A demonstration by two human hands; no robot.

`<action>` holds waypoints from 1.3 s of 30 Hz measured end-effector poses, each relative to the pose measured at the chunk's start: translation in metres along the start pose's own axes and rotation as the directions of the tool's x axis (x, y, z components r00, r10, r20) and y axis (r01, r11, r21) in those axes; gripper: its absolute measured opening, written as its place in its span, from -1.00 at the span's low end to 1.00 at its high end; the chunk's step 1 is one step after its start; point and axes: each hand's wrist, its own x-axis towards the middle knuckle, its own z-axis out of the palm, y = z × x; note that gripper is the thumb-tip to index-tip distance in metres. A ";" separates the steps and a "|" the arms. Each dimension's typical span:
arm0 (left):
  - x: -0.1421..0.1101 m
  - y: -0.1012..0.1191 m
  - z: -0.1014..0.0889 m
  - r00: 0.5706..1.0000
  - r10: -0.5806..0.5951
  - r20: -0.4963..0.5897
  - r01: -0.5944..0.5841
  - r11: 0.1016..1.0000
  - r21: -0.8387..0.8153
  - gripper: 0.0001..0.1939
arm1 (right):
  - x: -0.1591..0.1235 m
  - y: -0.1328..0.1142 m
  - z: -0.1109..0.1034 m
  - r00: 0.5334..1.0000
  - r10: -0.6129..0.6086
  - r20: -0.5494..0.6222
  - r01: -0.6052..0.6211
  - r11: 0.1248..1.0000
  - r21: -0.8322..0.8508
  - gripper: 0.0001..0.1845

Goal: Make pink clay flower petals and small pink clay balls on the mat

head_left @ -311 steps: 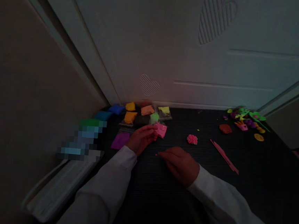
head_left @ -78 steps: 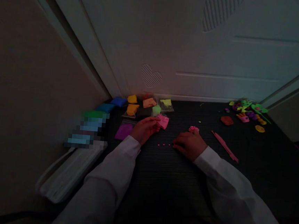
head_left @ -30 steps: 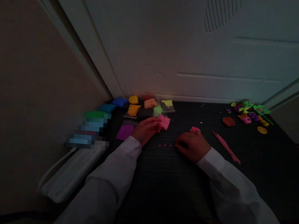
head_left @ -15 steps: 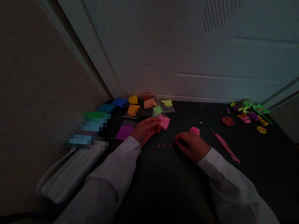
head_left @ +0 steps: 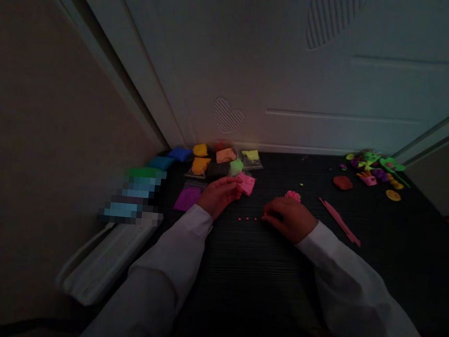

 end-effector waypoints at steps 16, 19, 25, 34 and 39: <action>0.000 0.000 0.000 1.000 -0.006 -0.004 0.006 1.000 -0.001 -0.82 | -0.001 -0.001 0.001 0.998 0.021 0.058 -0.017 0.998 -0.068 -0.84; 0.000 0.000 0.000 1.000 -0.001 0.003 0.001 1.000 0.004 -0.82 | -0.002 0.000 0.004 0.997 0.026 0.076 -0.019 0.995 -0.102 -0.84; 0.000 0.000 -0.001 1.000 0.004 0.024 -0.004 1.000 -0.003 -0.83 | -0.001 -0.003 0.006 0.994 0.045 0.099 -0.030 0.988 -0.153 -0.81; -0.001 0.001 0.000 1.000 0.000 -0.004 0.000 1.000 -0.006 -0.83 | -0.003 -0.001 -0.003 0.998 0.055 0.044 -0.048 0.990 -0.133 -0.78; -0.001 0.001 0.000 1.000 -0.001 0.003 0.001 1.000 -0.001 -0.82 | -0.004 -0.001 -0.009 0.995 0.077 -0.071 -0.083 0.992 -0.094 -0.78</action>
